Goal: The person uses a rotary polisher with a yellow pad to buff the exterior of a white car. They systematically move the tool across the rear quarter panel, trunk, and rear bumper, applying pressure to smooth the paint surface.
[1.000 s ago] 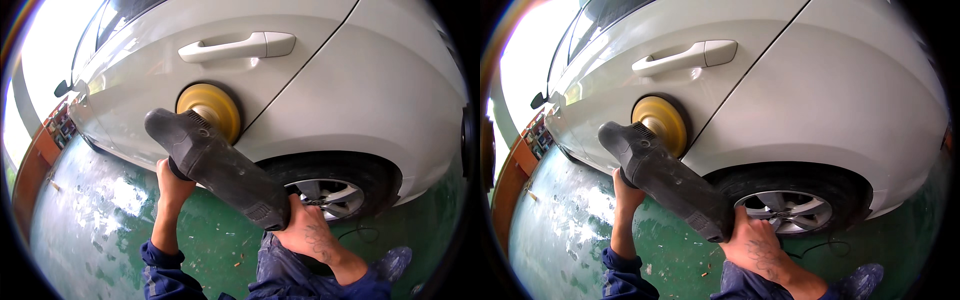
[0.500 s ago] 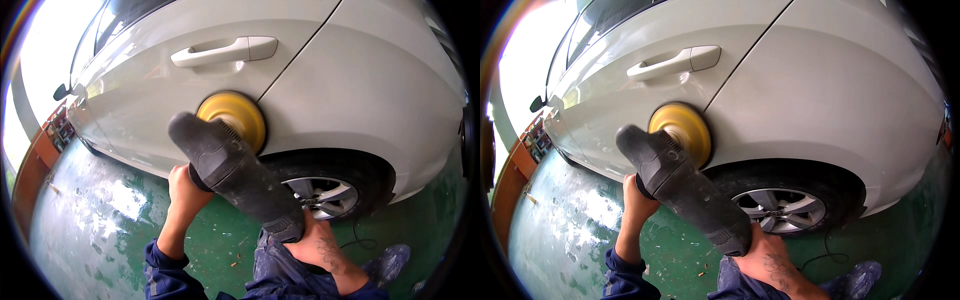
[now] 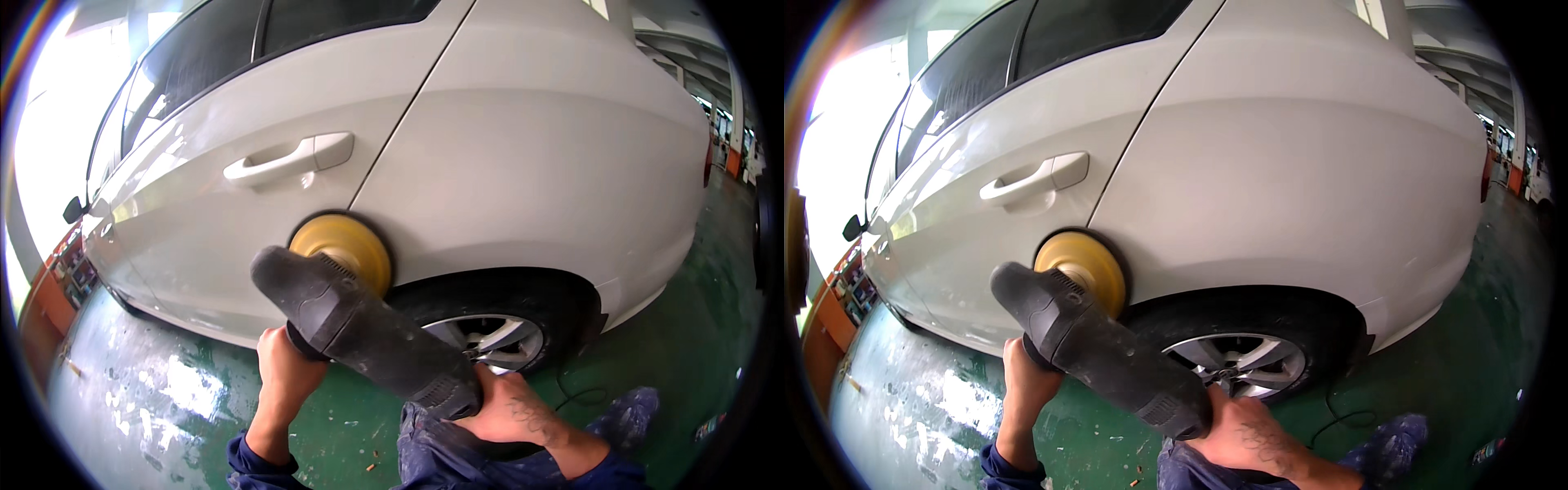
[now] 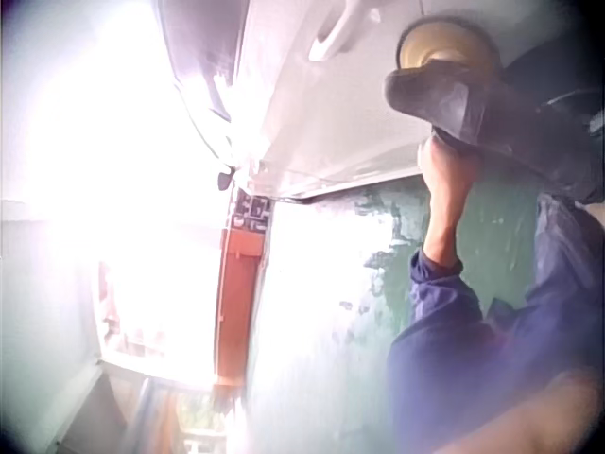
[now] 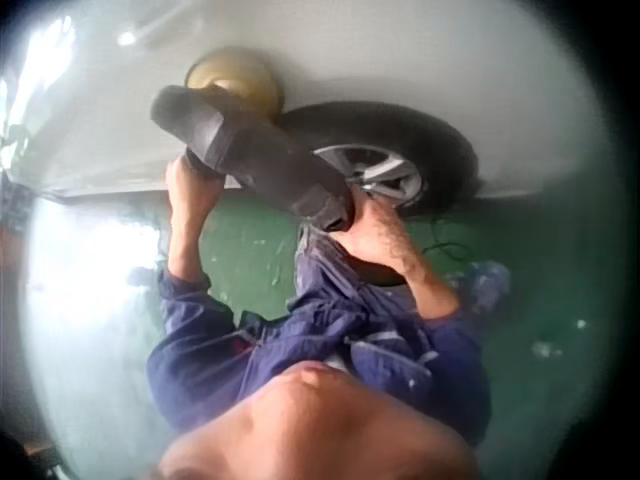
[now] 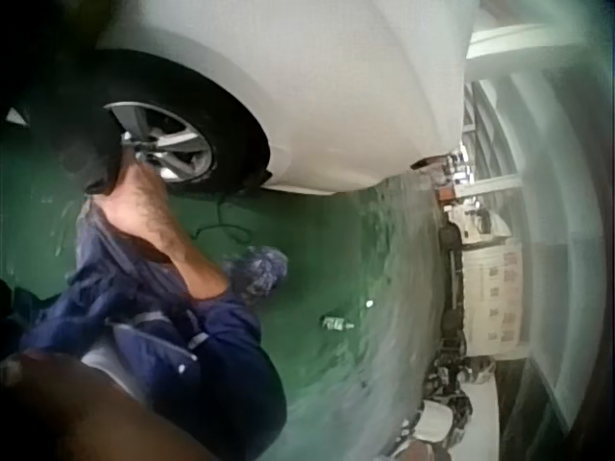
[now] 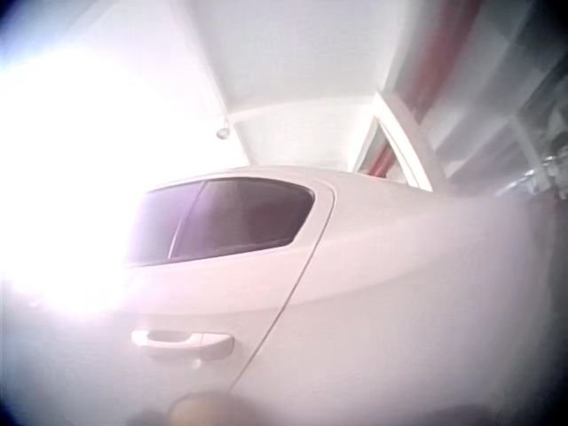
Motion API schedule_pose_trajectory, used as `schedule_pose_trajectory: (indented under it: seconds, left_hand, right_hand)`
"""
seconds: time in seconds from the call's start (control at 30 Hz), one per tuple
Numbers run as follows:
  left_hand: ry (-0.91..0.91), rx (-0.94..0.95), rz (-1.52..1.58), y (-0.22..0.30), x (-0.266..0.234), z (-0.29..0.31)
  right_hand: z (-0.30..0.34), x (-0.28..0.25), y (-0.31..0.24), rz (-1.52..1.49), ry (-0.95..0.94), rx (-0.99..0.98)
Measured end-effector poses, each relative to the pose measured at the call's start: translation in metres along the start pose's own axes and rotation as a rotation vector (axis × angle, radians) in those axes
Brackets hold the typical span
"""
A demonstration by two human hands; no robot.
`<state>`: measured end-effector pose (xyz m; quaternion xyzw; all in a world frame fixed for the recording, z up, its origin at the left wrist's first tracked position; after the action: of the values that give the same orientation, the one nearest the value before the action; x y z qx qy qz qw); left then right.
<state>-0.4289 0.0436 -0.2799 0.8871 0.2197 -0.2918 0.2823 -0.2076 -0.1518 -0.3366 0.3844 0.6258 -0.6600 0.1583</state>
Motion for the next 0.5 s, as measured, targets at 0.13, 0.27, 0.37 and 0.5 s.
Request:
schedule_pose_trajectory:
  seconds: [0.13,0.27,0.37,0.5]
  left_hand:
    - [-0.014,0.104,-0.055,0.059,-0.007,-0.035]
    - [-0.06,0.134,-0.111,0.108,-0.005,-0.069]
    - [-0.076,0.158,-0.205,0.139,-0.004,-0.088]
    - [-0.08,0.126,-0.176,0.148,-0.012,-0.098]
  right_hand:
    - [0.016,-0.045,-0.001,-0.015,0.099,0.005]
    - [0.023,-0.074,0.005,-0.041,0.184,-0.075]
    - [0.024,-0.085,0.01,-0.105,0.222,-0.11]
    - [0.02,-0.08,0.011,-0.089,0.271,-0.237]
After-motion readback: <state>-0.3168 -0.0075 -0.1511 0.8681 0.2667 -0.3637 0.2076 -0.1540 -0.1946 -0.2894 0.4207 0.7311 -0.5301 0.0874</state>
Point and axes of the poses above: each hand's wrist, its own z-axis away from the middle knuckle, its own x-axis out of the palm, y = z × x, the point moved 6 cm from there along -z, towards the middle knuckle, and after that the axes turned 3 degrees about x, right-handed, at the moved point
